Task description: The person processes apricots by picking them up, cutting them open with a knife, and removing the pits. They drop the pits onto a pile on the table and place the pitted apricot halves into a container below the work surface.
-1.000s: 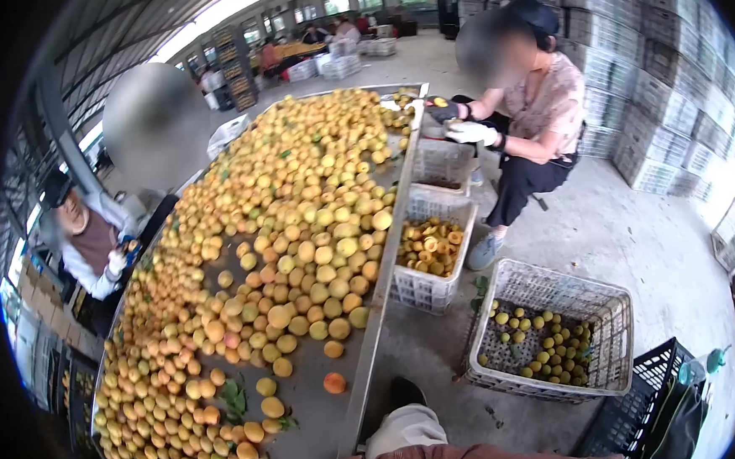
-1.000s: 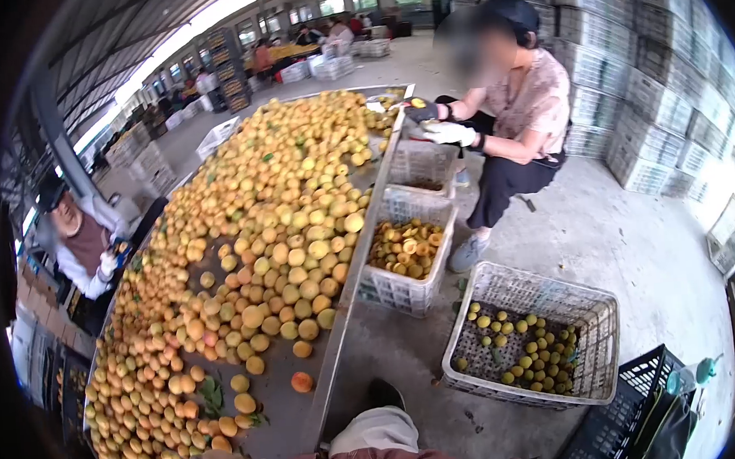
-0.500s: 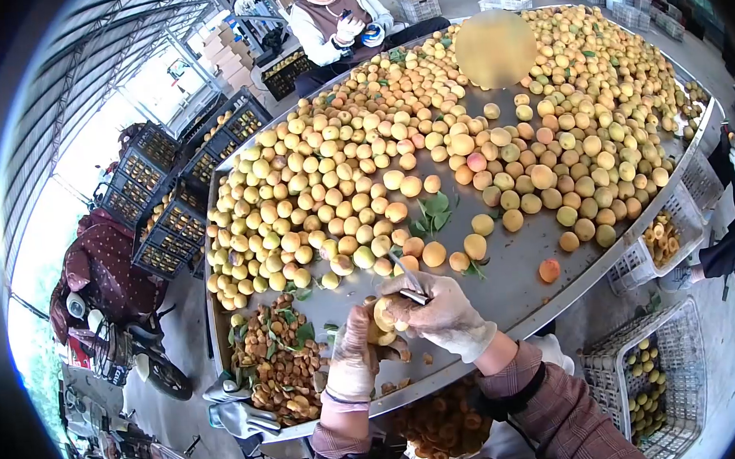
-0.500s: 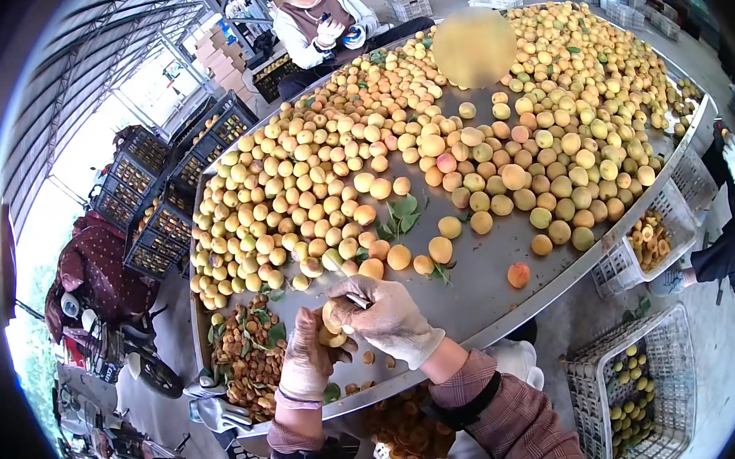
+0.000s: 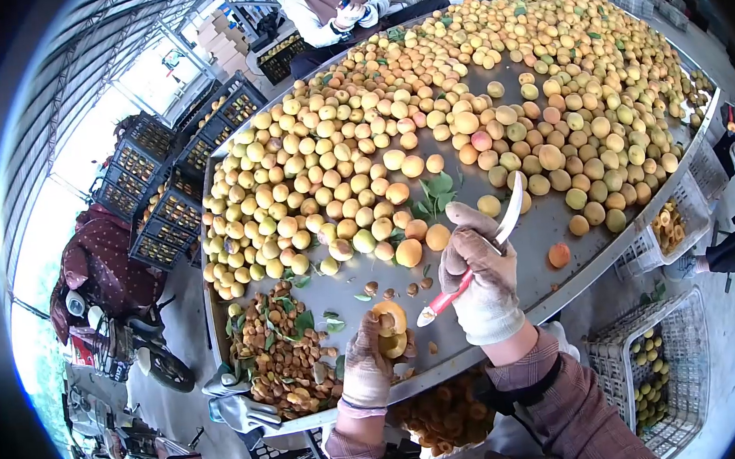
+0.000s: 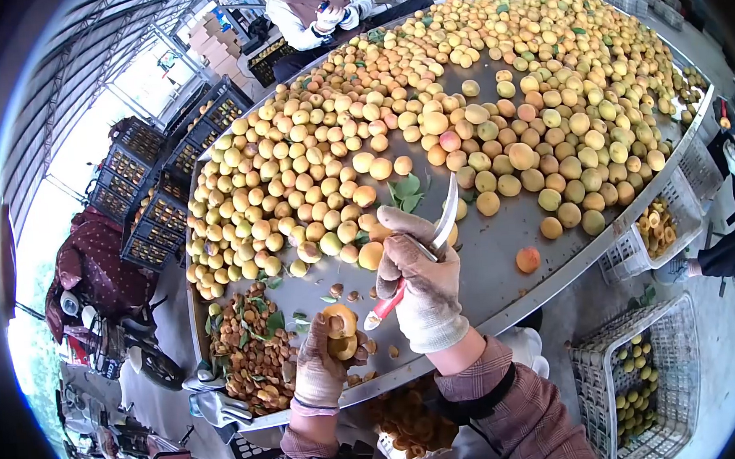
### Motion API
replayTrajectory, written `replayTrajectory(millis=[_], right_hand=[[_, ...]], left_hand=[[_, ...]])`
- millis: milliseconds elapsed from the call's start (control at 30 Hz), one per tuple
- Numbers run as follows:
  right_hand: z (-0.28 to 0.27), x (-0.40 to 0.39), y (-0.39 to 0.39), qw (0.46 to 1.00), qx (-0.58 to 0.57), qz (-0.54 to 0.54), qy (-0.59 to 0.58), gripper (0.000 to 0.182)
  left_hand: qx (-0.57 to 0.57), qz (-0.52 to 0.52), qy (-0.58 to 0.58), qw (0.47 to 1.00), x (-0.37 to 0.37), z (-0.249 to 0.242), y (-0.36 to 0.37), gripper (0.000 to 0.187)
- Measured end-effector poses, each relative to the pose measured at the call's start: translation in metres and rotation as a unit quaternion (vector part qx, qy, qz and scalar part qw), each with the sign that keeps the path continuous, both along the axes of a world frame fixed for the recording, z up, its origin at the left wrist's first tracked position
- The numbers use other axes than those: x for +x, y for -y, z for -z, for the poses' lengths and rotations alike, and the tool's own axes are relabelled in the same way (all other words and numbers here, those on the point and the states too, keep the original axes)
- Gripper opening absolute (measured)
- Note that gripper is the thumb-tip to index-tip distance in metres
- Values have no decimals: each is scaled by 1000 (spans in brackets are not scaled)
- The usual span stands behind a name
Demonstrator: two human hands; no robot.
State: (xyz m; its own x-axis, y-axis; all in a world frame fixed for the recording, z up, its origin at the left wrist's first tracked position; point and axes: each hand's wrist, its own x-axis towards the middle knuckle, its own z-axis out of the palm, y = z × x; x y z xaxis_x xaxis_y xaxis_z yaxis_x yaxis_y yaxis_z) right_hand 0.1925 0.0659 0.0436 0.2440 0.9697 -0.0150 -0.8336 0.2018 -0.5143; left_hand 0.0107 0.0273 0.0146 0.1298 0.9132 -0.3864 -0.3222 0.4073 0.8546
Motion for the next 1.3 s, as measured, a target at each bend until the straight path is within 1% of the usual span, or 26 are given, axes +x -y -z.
replayTrajectory(millis=[67, 100, 133, 200, 267, 367, 400, 467, 500, 600, 633, 667, 733, 767, 800, 867, 900, 967, 1000, 1033, 1100, 1133, 1200, 1233, 1267, 1300], right_hand=[[-2, -5, 3, 1000, 17, 24, 0, 26], [-1, -5, 4, 999, 42, 20, 11, 27], [-5, -12, 3, 997, 40, 52, 39, 30], [-9, -16, 8, 998, 23, 32, 46, 29], [-6, -16, 11, 997, 40, 27, 60, 25], [-6, -19, 19, 957, 172, 30, 233, 26], [-8, -21, 21, 946, 182, 35, 266, 26], [-6, -22, 13, 962, 147, 23, 230, 24], [-5, -17, 8, 984, 116, -7, 132, 24], [1, -10, -9, 997, 51, -4, 62, 24], [-1, -14, -9, 997, 52, 16, 60, 24], [-4, -18, -3, 991, 68, 30, 111, 23], [4, -32, -1, 948, 214, 58, 230, 26], [7, -27, 2, 964, 165, -28, 206, 28], [1, -24, -1, 988, 66, -27, 139, 28], [20, -18, -19, 998, 25, -2, -59, 27], [29, -20, -27, 998, 28, 37, -47, 28], [37, -19, -31, 993, 48, 26, -102, 29], [40, -19, -34, 989, 56, 20, -139, 30], [44, -20, -34, 988, 55, 20, -140, 30], [41, -21, -35, 984, 3, 32, -175, 29], [36, -22, -32, 984, 4, 31, -175, 29], [24, -26, -22, 999, -16, 41, -9, 30], [27, -28, -21, 997, 30, 61, 45, 28], [34, -26, -25, 997, 30, 60, 45, 28], [45, -21, -29, 998, 22, 27, -46, 27]], left_hand=[[-31, 15, 9, 999, 3, 9, 3, 50], [-44, -1, -13, 999, 13, 0, 6, 51], [-42, 0, -11, 999, 18, -4, 7, 51], [-70, -5, -18, 997, 22, -7, 10, 51], [-56, -18, 0, 998, 28, -9, 11, 48], [38, -8, -141, 989, 34, -8, 10, 37], [38, -6, -140, 989, 35, -4, 8, 37], [53, -20, -163, 985, 35, 5, 8, 38], [26, -20, -87, 996, 35, 6, 10, 39], [25, -11, -59, 998, 31, 7, 7, 39], [33, -16, -68, 997, 32, 6, 6, 35], [34, -16, -68, 997, 32, 11, 4, 35], [137, -27, -249, 959, 36, 19, 0, 34], [127, -23, -251, 959, 33, 17, 1, 33], [53, -15, -176, 983, 36, 0, 3, 38], [39, -55, -89, 994, 31, 10, 3, 38], [41, -55, -90, 994, 29, 11, 2, 38], [20, -53, -47, 997, 25, 10, -3, 39], [21, -53, -48, 997, 24, 9, -4, 39], [6, -56, -20, 998, 22, 9, -3, 38], [-3, -54, 23, 998, 20, 13, -4, 39], [-1, -54, 23, 998, 22, 15, -5, 39], [41, -31, -109, 993, 26, 18, -8, 40], [37, -13, -136, 990, 27, 12, -7, 49], [37, -14, -136, 990, 26, 11, -8, 49], [5, -22, -14, 1000, 25, 11, -8, 47]])
